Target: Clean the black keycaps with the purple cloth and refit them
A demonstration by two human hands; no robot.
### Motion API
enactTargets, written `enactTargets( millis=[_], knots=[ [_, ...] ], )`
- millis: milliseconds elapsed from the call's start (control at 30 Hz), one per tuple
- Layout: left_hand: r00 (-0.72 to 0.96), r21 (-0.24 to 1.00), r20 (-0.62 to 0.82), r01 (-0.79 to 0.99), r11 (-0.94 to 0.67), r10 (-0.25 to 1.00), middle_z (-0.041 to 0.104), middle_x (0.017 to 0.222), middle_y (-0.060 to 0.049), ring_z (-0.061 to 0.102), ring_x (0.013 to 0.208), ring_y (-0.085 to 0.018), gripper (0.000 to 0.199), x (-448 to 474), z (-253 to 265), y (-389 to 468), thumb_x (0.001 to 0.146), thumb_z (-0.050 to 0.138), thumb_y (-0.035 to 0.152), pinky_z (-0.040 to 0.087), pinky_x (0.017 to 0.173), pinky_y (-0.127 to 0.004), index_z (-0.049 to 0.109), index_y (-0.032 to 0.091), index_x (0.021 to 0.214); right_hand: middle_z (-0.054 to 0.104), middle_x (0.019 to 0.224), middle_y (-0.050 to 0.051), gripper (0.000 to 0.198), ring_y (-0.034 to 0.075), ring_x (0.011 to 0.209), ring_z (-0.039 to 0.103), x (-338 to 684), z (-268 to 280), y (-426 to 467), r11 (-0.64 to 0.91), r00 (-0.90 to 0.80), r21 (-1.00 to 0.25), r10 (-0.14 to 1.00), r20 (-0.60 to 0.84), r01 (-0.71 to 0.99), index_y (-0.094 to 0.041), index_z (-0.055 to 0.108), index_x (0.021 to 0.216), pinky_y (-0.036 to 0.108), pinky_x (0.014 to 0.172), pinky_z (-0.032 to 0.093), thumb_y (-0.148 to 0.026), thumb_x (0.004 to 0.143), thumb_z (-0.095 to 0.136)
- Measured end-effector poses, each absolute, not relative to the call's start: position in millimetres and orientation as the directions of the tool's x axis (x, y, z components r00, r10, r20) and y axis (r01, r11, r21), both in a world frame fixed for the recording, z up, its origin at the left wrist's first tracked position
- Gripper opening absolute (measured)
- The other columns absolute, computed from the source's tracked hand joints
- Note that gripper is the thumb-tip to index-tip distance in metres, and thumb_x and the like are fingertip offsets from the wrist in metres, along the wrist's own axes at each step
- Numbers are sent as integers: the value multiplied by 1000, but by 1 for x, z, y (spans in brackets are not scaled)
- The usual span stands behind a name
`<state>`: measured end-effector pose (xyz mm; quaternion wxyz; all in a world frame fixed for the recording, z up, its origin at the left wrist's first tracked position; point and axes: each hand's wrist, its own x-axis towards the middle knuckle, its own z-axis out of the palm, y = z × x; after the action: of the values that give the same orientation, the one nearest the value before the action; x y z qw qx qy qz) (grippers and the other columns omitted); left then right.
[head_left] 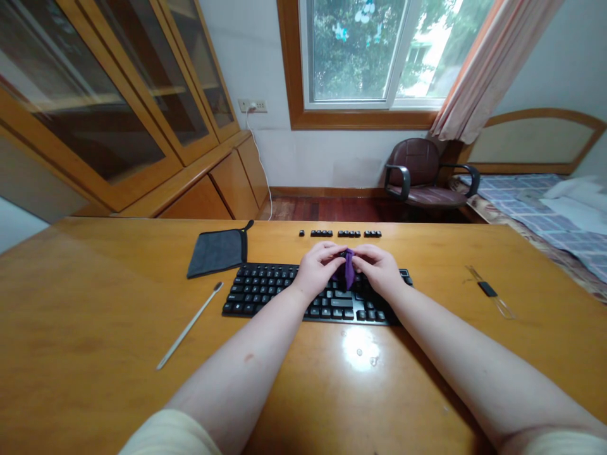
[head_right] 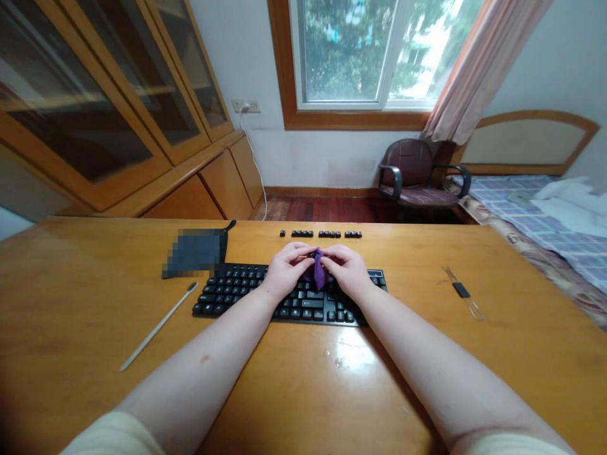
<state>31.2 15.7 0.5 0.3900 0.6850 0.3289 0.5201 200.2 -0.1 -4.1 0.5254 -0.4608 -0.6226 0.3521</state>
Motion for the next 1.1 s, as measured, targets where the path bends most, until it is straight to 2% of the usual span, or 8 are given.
enactTargets(
  millis=[100,267,500,633,767,967,1100],
  knots=[
    [226,904,416,7,-428,881,64,98,-6,63,88,-14,23,33,-3,17,73,63,16,54,79,-29,69,20,95,64,75,3,24,15,59,57,200,-5,1,283,-12,-943,958,285,173,-22,69,85,29,55,49,-40,71,66],
    [225,952,304,-91,-291,926,69,100,-7,65,92,-17,30,35,-7,17,72,63,15,53,87,-35,66,19,102,66,74,3,28,14,58,57,200,-8,2,273,-11,-944,961,276,187,-21,70,87,29,57,48,-37,64,72],
    [259,971,232,-128,-204,938,70,101,-8,66,93,-19,29,36,-7,16,70,66,17,51,91,-38,67,17,99,67,71,3,16,16,62,59,200,-2,-1,272,35,-934,957,287,233,-20,69,73,30,59,49,-35,67,68],
    [220,968,240,-125,-217,946,70,99,-8,66,90,-18,31,37,-10,18,69,67,17,53,88,-36,66,16,99,66,71,3,18,15,57,58,199,-2,-1,266,-3,-945,963,270,190,-20,68,76,30,57,50,-36,70,65],
    [184,963,260,-121,-240,948,70,96,-8,66,87,-17,26,37,-11,19,69,67,17,53,85,-34,66,15,94,66,70,3,23,13,56,57,198,-4,0,251,-34,-954,968,249,164,-19,69,83,29,56,50,-35,66,69],
    [222,968,247,-110,-227,943,71,90,-6,66,85,-17,20,37,-8,17,68,67,18,53,86,-35,67,16,88,66,75,4,18,14,65,59,200,-9,2,309,9,-918,947,322,250,-18,70,78,26,58,49,-35,73,64],
    [200,958,284,-103,-268,938,70,89,-5,66,84,-16,16,37,-8,17,70,66,18,52,85,-35,65,16,86,64,75,3,18,13,62,57,201,-6,0,322,11,-914,942,335,248,-20,70,81,26,57,48,-35,76,62]
  ],
)
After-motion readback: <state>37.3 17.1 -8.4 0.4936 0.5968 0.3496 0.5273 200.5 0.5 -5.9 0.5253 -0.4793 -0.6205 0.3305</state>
